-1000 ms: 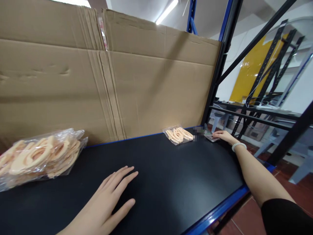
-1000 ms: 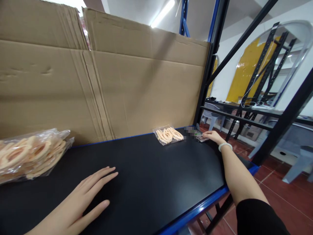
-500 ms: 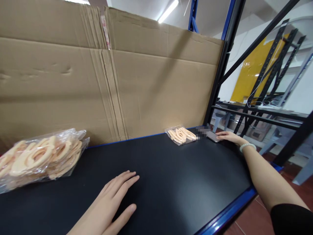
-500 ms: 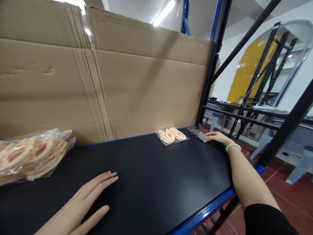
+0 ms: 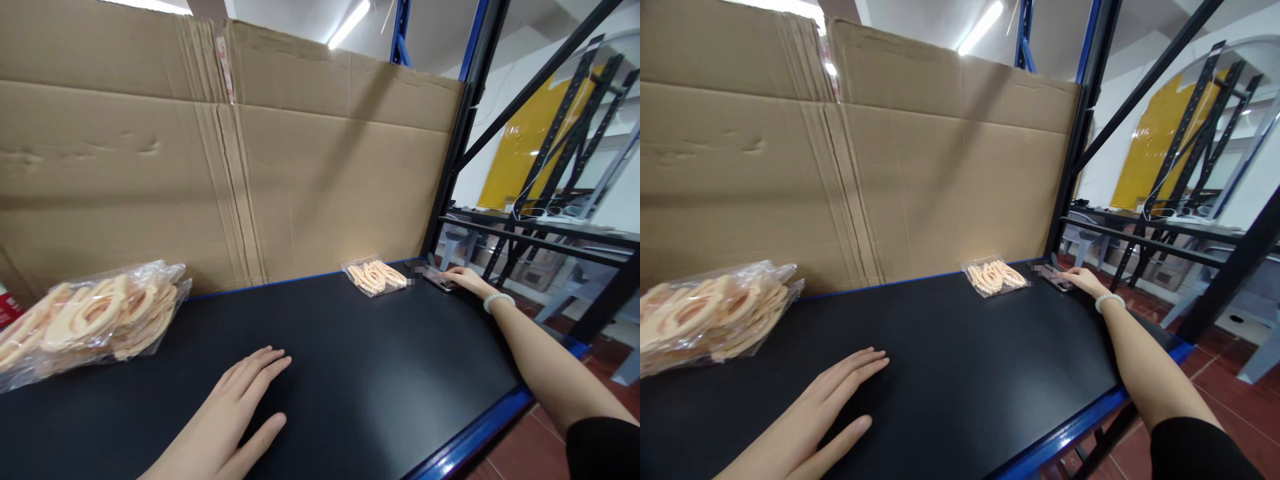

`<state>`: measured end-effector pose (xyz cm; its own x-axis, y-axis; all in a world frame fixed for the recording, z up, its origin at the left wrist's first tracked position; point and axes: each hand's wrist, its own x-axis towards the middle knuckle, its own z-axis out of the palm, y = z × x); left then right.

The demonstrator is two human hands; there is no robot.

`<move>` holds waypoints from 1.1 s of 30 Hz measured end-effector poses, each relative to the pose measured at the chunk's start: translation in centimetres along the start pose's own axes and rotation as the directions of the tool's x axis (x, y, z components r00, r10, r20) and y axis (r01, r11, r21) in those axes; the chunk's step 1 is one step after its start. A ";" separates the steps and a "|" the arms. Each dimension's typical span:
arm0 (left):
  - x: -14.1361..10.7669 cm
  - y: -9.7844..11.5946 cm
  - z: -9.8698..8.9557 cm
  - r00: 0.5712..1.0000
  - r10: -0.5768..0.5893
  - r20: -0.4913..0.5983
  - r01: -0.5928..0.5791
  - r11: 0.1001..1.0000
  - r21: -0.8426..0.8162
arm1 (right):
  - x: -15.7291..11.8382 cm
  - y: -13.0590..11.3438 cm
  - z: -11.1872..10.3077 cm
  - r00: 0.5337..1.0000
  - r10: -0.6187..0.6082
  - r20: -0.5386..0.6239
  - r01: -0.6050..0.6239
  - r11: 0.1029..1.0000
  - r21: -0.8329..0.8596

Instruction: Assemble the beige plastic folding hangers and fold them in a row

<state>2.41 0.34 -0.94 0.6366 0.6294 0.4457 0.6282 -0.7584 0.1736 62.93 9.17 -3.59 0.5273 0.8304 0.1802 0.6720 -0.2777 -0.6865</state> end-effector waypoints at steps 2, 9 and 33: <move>0.0 0.2 0.2 1.000 -0.019 -0.023 0.019 0.999 -0.026 | 0.0 -0.2 0.2 1.000 -0.004 -0.009 0.003 1.000 -0.013; 0.1 0.2 0.1 0.999 -0.002 -0.032 0.001 0.999 -0.045 | -1.4 -2.3 -0.3 0.983 -0.028 -0.182 0.015 0.997 -0.072; 0.4 -12.7 -13.2 0.694 -0.437 -0.572 0.622 0.765 0.170 | -22.0 -43.3 24.7 0.580 -0.714 0.392 0.436 0.678 0.591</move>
<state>-11.24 8.00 8.59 -0.0886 0.6718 0.7354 0.9521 -0.1598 0.2607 9.37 14.81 4.82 -0.3777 0.8693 0.3189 0.3783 0.4592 -0.8038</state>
